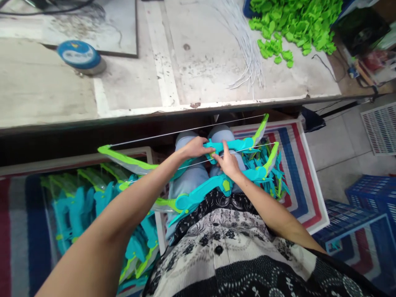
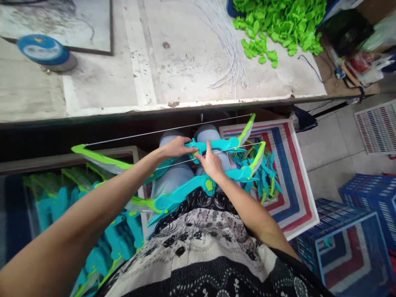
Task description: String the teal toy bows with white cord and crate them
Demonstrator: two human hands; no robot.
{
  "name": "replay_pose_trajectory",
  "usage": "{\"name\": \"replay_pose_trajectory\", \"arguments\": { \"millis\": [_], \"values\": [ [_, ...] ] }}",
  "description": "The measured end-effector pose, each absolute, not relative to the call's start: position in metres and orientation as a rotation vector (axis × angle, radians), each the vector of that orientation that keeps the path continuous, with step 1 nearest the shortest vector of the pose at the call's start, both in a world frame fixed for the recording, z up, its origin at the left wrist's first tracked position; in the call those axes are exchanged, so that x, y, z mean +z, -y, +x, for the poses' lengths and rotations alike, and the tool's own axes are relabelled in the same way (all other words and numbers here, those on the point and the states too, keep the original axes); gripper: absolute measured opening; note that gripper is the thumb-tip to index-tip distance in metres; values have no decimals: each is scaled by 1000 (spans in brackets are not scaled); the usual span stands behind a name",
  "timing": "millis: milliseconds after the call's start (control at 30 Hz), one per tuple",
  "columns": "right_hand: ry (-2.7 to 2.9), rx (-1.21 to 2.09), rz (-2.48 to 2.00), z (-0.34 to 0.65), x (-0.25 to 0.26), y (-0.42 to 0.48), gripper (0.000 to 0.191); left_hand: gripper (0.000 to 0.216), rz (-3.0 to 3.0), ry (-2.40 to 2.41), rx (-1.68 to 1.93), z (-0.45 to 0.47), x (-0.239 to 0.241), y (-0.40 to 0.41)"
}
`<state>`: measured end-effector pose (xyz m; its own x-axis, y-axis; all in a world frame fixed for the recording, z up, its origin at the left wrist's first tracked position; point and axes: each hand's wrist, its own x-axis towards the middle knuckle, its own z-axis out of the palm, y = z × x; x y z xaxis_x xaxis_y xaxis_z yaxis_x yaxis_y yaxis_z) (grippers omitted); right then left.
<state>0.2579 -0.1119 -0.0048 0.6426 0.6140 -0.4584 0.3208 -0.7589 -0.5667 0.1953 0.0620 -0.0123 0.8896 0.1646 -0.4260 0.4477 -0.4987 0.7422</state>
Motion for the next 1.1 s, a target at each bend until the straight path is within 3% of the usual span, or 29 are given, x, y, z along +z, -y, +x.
{"name": "replay_pose_trajectory", "arguments": {
  "millis": [100, 200, 333, 433, 533, 667, 900, 1033, 1100],
  "values": [
    [766, 898, -2404, 260, -12, 113, 74, 47, 2107, -413, -378, 197, -17, -64],
    [857, 851, -2381, 263, -11, 117, 73, 51, 2128, -412, -405, 196, -17, -64],
    [1121, 571, -2371, 276, 5, 136, 48, 55, 2199, -530, -100, 179, -6, -57],
    [1459, 357, -2340, 284, 17, 163, 35, 41, 2313, -682, 319, 148, 11, -41],
    [1950, 527, -2252, 281, 22, 189, 42, 27, 2383, -679, 484, 110, 27, -7],
    [2148, 619, -2250, 271, 15, 212, 59, 18, 2368, -469, 400, 68, 31, 53],
    [2224, 299, -1982, 291, 14, 222, 43, 8, 2302, -652, 687, 31, 48, 89],
    [2183, 91, -2078, 317, 20, 176, 50, 11, 2277, -770, 1013, 21, 64, 82],
    [2194, 126, -2146, 329, 17, 145, 52, 10, 2295, -782, 989, 22, 62, 81]
  ]
}}
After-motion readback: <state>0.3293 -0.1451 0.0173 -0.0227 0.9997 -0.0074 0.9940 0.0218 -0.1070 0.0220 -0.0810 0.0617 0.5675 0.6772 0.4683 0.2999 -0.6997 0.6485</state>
